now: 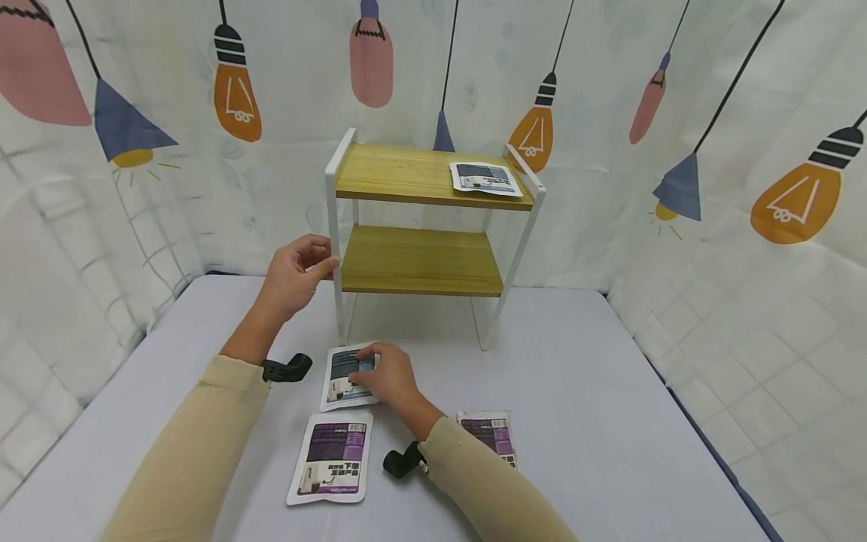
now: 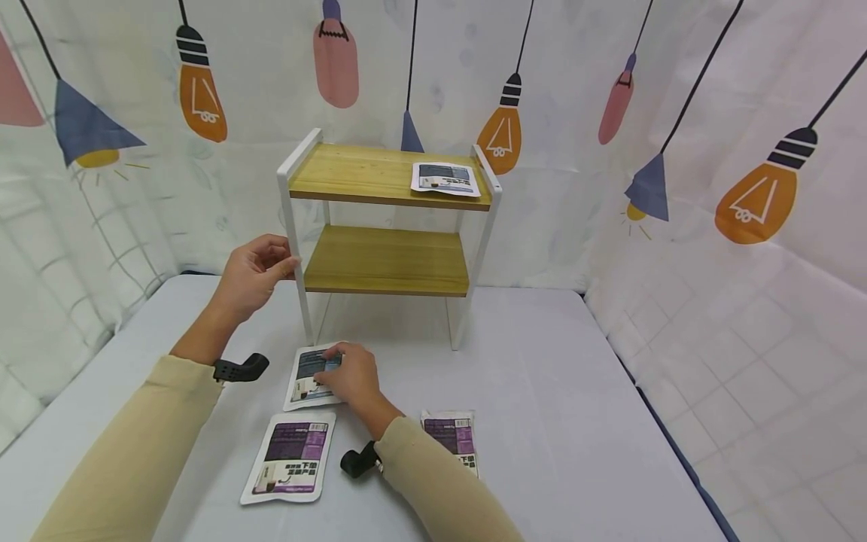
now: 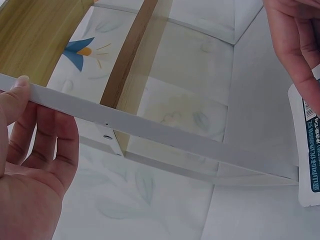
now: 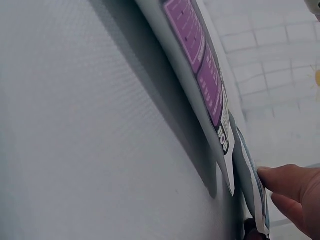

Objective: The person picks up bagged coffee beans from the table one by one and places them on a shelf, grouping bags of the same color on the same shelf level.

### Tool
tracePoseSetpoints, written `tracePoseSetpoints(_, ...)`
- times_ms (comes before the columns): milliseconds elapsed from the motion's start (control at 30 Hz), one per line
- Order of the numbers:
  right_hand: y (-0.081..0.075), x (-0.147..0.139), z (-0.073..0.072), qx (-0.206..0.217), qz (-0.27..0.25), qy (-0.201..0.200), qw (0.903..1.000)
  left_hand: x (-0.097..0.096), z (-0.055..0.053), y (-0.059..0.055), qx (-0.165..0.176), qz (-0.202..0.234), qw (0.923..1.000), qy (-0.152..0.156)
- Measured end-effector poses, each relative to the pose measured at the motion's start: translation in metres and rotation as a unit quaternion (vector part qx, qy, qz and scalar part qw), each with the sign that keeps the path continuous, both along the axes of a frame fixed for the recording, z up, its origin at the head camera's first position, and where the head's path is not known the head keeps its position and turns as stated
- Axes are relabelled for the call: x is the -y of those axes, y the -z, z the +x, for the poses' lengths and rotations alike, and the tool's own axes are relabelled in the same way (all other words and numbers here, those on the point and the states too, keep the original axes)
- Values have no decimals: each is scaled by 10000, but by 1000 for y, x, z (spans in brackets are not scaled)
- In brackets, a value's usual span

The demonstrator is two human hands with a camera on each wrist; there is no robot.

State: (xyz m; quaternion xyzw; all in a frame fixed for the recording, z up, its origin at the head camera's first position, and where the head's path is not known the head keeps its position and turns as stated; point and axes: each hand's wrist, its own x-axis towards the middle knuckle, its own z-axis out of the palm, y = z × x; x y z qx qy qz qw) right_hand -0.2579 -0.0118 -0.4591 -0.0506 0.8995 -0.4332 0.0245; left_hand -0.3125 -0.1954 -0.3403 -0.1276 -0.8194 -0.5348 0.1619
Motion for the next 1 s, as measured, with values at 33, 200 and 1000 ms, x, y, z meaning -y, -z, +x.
tracePoseSetpoints(33,0,0,0,20,-28,17,10000,0,0,0,-7,10,10000,5)
tracePoseSetpoints(200,0,-1,1,14,-129,139,9998,0,-1,1,-28,37,10000,25)
tracePoseSetpoints(1000,-6,-18,-5,304,-271,-177,9990,2,-1,1,-65,121,9999,101)
